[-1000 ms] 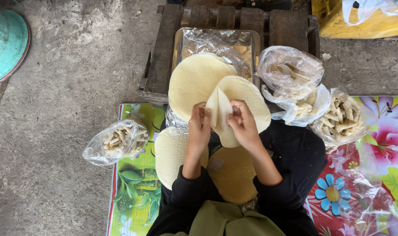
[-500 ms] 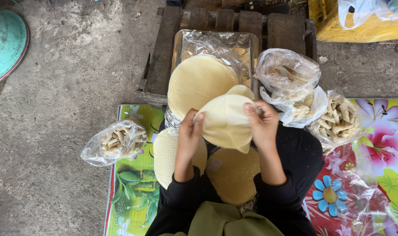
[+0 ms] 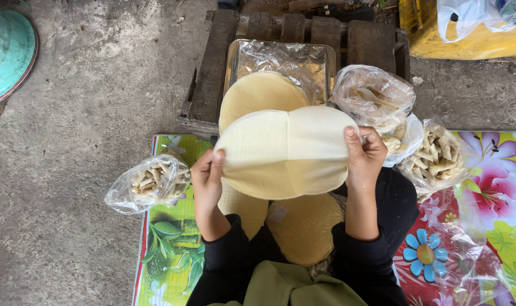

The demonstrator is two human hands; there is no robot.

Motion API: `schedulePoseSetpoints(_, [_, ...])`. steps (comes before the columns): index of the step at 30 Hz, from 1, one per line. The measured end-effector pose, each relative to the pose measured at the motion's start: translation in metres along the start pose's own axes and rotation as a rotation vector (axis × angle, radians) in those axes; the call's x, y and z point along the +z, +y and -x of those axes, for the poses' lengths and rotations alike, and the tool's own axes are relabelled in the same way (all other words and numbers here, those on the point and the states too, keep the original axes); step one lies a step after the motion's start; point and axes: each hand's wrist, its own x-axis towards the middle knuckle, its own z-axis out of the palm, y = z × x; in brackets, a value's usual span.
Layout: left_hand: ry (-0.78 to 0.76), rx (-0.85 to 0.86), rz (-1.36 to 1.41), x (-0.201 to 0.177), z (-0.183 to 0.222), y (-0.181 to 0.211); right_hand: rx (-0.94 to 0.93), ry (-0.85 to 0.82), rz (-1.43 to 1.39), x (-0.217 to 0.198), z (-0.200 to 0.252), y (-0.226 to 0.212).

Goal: The person separates and folds thin sheets of dough by hand, placing them onto a mat.

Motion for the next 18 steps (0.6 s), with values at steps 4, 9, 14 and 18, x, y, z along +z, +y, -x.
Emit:
schedulePoseSetpoints(4, [0.012, 0.012, 0.06, -0.013, 0.003, -0.002, 0.012, 0.036, -0.105, 0.004, 0.001, 0.001])
schedulePoseSetpoints(9, [0.039, 0.008, 0.004, -0.025, 0.002, -0.004, 0.058, 0.089, -0.189, 0.003, -0.001, 0.0])
schedulePoseSetpoints(14, [0.107, 0.007, 0.002, -0.039, 0.007, -0.005, 0.106, 0.083, -0.262, 0.003, -0.003, 0.007])
schedulePoseSetpoints(18, [0.151, 0.025, 0.09, -0.049, 0.009, -0.006, 0.16, 0.088, -0.284, 0.003, -0.005, 0.013])
